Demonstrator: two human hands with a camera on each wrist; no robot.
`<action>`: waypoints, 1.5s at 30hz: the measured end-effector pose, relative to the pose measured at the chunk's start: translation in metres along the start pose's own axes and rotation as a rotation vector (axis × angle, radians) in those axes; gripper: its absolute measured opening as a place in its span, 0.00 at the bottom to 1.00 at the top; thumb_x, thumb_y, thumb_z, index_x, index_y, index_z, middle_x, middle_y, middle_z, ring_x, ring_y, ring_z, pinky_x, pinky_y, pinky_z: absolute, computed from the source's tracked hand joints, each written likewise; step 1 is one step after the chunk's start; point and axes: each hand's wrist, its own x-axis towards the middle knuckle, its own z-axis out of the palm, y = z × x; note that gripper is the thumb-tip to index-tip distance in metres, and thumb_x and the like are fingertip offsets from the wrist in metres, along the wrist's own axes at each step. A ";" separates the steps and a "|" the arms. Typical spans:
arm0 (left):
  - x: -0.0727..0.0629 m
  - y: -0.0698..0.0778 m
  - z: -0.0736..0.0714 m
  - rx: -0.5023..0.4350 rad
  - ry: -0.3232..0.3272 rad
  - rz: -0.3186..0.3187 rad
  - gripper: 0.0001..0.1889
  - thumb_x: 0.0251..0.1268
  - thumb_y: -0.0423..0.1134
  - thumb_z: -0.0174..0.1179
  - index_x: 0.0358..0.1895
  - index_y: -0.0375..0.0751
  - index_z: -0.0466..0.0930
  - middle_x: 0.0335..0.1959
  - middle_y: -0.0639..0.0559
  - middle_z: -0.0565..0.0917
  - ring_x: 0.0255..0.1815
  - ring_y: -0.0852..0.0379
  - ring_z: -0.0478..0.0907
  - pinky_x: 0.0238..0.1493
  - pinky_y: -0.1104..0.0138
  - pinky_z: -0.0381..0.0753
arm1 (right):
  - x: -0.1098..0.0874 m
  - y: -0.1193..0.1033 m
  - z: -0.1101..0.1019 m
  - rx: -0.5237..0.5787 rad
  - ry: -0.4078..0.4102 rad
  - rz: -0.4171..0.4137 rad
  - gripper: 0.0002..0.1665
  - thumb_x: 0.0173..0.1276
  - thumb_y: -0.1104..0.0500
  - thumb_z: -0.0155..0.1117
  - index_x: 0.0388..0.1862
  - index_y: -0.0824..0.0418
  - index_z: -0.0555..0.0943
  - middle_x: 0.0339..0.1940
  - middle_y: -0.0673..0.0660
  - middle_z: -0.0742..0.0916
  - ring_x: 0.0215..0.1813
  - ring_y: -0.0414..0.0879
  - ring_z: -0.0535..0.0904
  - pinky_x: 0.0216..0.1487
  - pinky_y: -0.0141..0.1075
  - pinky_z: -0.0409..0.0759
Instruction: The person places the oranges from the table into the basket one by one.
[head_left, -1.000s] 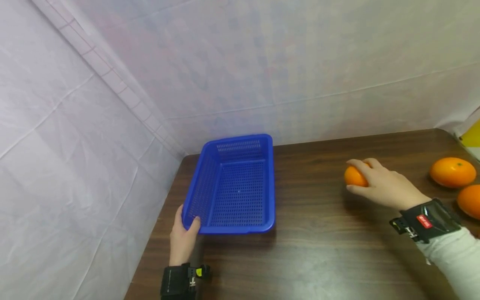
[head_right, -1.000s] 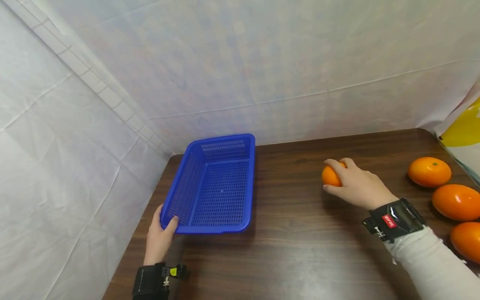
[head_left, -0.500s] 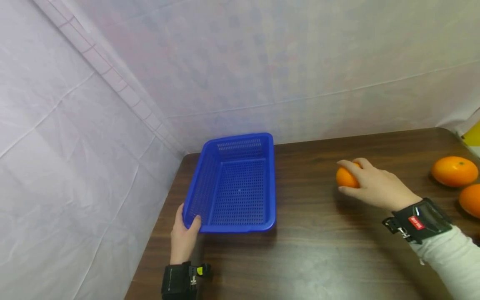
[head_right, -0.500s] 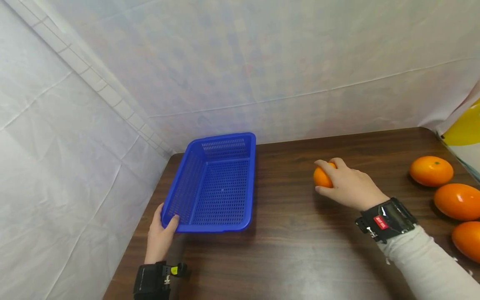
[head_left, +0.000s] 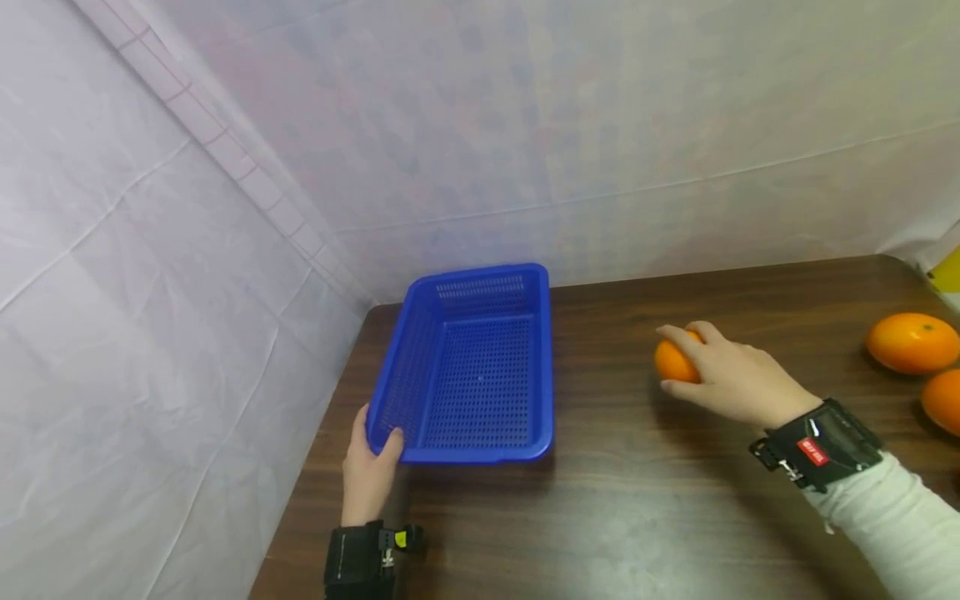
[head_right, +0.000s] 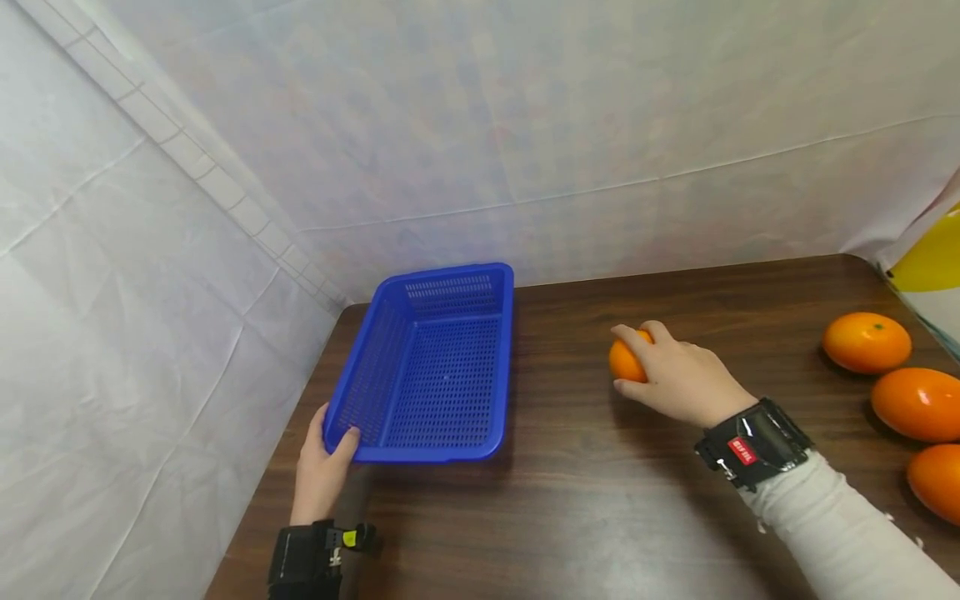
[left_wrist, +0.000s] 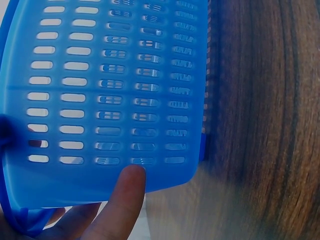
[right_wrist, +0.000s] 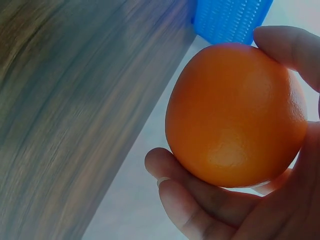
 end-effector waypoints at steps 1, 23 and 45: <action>-0.001 0.000 0.000 0.001 0.002 0.002 0.39 0.73 0.46 0.55 0.82 0.48 0.47 0.75 0.32 0.66 0.73 0.32 0.67 0.70 0.39 0.68 | 0.000 -0.001 0.000 -0.001 0.003 -0.002 0.47 0.67 0.36 0.65 0.78 0.52 0.62 0.66 0.69 0.73 0.41 0.61 0.84 0.36 0.54 0.82; -0.005 -0.002 0.001 0.006 0.018 0.015 0.39 0.72 0.46 0.55 0.81 0.46 0.49 0.74 0.32 0.67 0.72 0.32 0.69 0.69 0.39 0.70 | 0.008 -0.030 0.005 0.002 0.026 -0.069 0.45 0.65 0.38 0.68 0.75 0.52 0.65 0.64 0.66 0.76 0.36 0.57 0.84 0.32 0.48 0.83; -0.001 0.000 0.003 -0.006 0.022 0.004 0.39 0.72 0.46 0.55 0.81 0.47 0.49 0.74 0.33 0.68 0.72 0.34 0.69 0.70 0.40 0.69 | 0.021 -0.051 0.004 0.032 0.046 -0.125 0.43 0.64 0.38 0.69 0.72 0.54 0.68 0.63 0.64 0.77 0.35 0.54 0.83 0.34 0.48 0.83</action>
